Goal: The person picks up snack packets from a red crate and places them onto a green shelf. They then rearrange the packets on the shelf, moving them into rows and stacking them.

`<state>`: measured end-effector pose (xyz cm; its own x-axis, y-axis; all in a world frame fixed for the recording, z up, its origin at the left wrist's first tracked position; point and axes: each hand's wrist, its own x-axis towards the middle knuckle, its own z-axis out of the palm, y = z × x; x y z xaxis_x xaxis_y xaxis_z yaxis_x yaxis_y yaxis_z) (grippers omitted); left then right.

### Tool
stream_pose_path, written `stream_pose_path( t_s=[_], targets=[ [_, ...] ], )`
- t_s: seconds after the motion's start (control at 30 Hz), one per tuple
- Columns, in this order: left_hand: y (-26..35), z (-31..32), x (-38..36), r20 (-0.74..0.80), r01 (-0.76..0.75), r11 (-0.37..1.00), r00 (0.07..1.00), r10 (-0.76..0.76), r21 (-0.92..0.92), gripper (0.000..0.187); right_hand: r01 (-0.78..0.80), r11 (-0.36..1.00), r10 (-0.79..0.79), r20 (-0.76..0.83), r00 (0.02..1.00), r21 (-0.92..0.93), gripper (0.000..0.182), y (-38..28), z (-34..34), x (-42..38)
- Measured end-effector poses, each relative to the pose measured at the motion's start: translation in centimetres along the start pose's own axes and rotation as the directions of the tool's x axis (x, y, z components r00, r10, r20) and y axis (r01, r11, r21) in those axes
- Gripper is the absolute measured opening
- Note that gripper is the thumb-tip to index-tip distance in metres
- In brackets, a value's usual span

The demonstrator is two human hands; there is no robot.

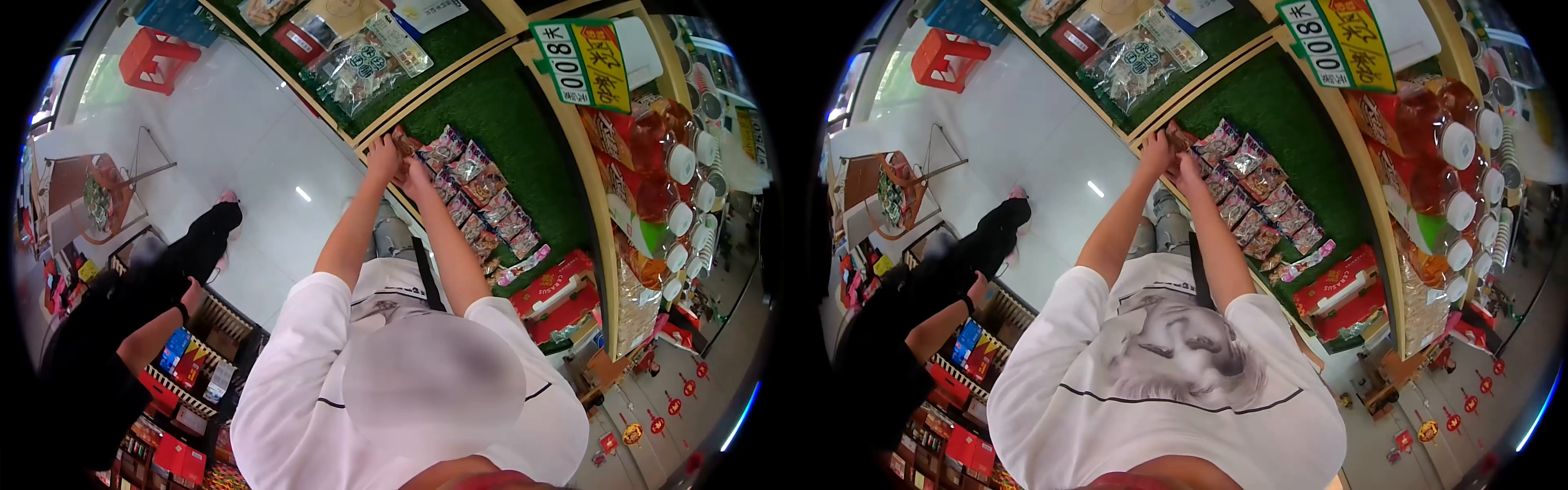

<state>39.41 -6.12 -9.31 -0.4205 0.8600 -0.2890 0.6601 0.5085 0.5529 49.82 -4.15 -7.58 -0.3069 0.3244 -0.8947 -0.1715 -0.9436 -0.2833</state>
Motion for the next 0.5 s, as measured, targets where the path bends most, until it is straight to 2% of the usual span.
stream_pose_path(
  t_s=[0.07,0.1,0.2,0.23,0.27,0.3,0.33,0.37,0.4,0.43,0.47,0.5],
  targets=[
    [0.3,-0.8,-0.8,-0.024,-0.004,0.998,1.0,0.006,0.059,0.051,-0.001,0.998,0.008,-0.116,0.993,0.055,0.028,0.7,1.0,-0.6],
    [0.0,-1.5,-1.4,-0.066,-0.142,0.988,0.987,0.146,0.058,0.043,0.007,0.995,0.007,-0.128,0.992,0.104,0.025,1.0,1.1,-0.9],
    [0.3,-3.4,-2.3,0.001,-0.237,0.96,0.971,0.24,-0.151,0.035,0.048,0.985,-0.047,-0.012,0.999,0.164,0.021,2.4,0.0,-1.8],
    [0.6,-4.0,-2.9,-0.02,-0.284,0.919,0.957,0.29,-0.273,0.028,0.077,0.986,-0.082,0.032,0.996,0.15,0.023,3.1,-0.6,-2.5],
    [0.6,-4.7,-3.7,0.028,-0.328,0.906,0.937,0.348,-0.269,0.03,0.139,0.979,-0.15,0.063,0.987,0.149,0.024,3.7,-1.1,-3.1],
    [-1.1,-3.4,-3.8,0.012,-0.462,0.842,0.875,0.484,-0.279,0.036,0.345,0.93,-0.363,0.165,0.917,0.128,0.023,3.1,0.2,-4.9],
    [-0.8,-4.9,-5.6,0.027,-0.409,0.822,0.89,0.456,-0.397,0.041,0.462,0.886,-0.453,0.132,0.882,-0.044,0.022,3.1,0.3,-6.8],
    [-1.9,-4.5,-5.4,0.111,-0.448,0.825,0.853,0.51,-0.343,0.038,0.355,0.855,-0.414,-0.086,0.906,-0.377,0.021,4.4,-1.5,-5.3],
    [-1.1,-6.1,-6.9,0.194,-0.395,0.829,0.846,0.496,-0.396,0.034,0.326,0.838,-0.439,-0.187,0.879,-0.437,0.02,3.8,-0.5,-8.3],
    [-0.6,-7.3,-8.4,0.175,-0.424,0.817,0.837,0.518,-0.391,0.032,0.521,0.799,-0.554,-0.03,0.832,-0.301,0.02,5.9,-1.7,-7.0],
    [0.1,-7.9,-9.9,0.214,-0.328,0.789,0.845,0.491,-0.519,0.033,0.553,0.785,-0.602,-0.131,0.788,-0.28,0.022,6.8,-1.7,-7.6],
    [-0.4,-6.6,-10.0,0.253,-0.341,0.816,0.832,0.493,-0.468,0.036,0.535,0.835,-0.55,-0.21,0.809,-0.126,0.023,7.4,-1.5,-8.9]
  ],
)
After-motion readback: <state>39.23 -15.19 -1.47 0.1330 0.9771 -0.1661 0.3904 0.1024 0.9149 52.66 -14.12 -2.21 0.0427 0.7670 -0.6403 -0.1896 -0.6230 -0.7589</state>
